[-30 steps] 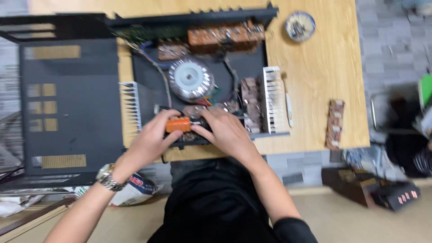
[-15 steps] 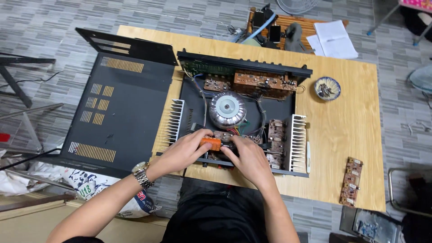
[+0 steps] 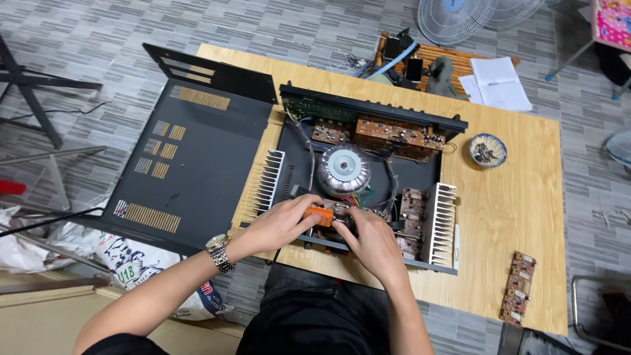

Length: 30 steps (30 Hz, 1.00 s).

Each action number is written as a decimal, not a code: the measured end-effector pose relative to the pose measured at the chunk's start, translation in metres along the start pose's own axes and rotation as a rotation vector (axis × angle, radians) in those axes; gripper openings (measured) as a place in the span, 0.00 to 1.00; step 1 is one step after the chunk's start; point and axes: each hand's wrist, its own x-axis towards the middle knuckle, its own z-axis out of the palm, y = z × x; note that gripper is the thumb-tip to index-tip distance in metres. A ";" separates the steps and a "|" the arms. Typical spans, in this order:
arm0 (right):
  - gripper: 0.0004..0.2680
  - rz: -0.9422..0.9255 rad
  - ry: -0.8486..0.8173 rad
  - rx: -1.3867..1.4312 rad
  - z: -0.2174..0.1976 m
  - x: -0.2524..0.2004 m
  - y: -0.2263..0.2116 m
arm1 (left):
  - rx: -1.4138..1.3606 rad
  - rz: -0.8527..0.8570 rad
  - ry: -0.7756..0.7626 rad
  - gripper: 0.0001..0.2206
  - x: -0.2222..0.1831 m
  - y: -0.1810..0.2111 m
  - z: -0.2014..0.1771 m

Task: Repairing an amplifier by disassembling internal components and using a screwdriver

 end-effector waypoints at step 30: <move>0.12 0.034 0.005 -0.026 0.000 -0.001 -0.001 | -0.014 0.052 -0.006 0.21 -0.004 0.005 -0.006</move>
